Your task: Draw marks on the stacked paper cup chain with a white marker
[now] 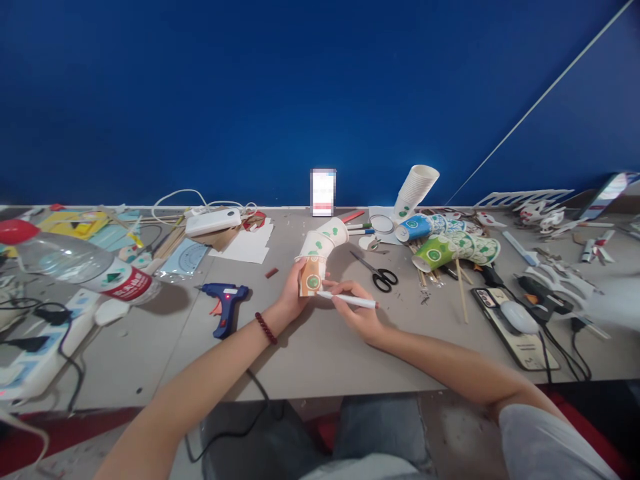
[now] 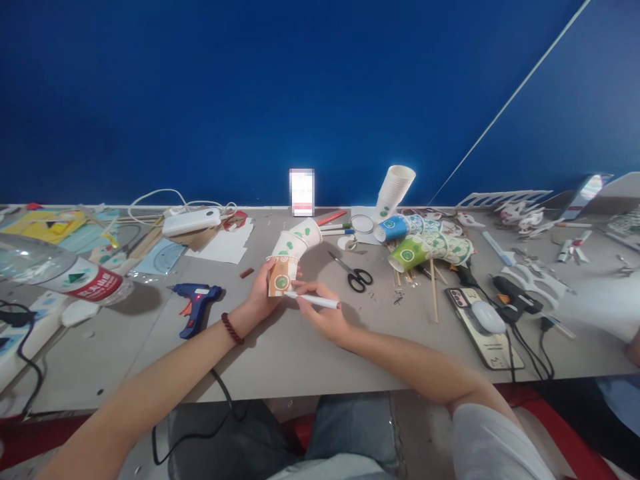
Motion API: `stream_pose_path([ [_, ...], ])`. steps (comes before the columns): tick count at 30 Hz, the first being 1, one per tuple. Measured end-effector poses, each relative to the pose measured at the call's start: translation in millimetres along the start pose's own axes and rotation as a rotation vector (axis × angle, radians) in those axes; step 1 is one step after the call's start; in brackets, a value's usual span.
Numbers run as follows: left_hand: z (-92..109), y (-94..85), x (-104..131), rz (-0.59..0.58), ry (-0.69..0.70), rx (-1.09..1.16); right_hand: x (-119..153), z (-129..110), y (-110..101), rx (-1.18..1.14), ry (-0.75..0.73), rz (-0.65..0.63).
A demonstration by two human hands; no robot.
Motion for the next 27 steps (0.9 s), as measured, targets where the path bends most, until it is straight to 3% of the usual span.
stream_pose_path([
  [9,-0.6,-3.7,-2.3,0.047,0.01,0.044,0.4,-3.1,4.9,-0.028,0.005,-0.056],
  [27,-0.5,-0.4,-1.0,0.014,-0.001,-0.004,-1.0,-3.1,2.7,0.002,0.01,-0.039],
])
Point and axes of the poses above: each hand's wrist, its own x-axis away from the middle knuckle, its own y-axis out of the palm, z = x × y, the point moved 8 cm from there along -x, towards the middle knuckle, and after that the axes turned 4 degrees about y, right-handed, at the moved point
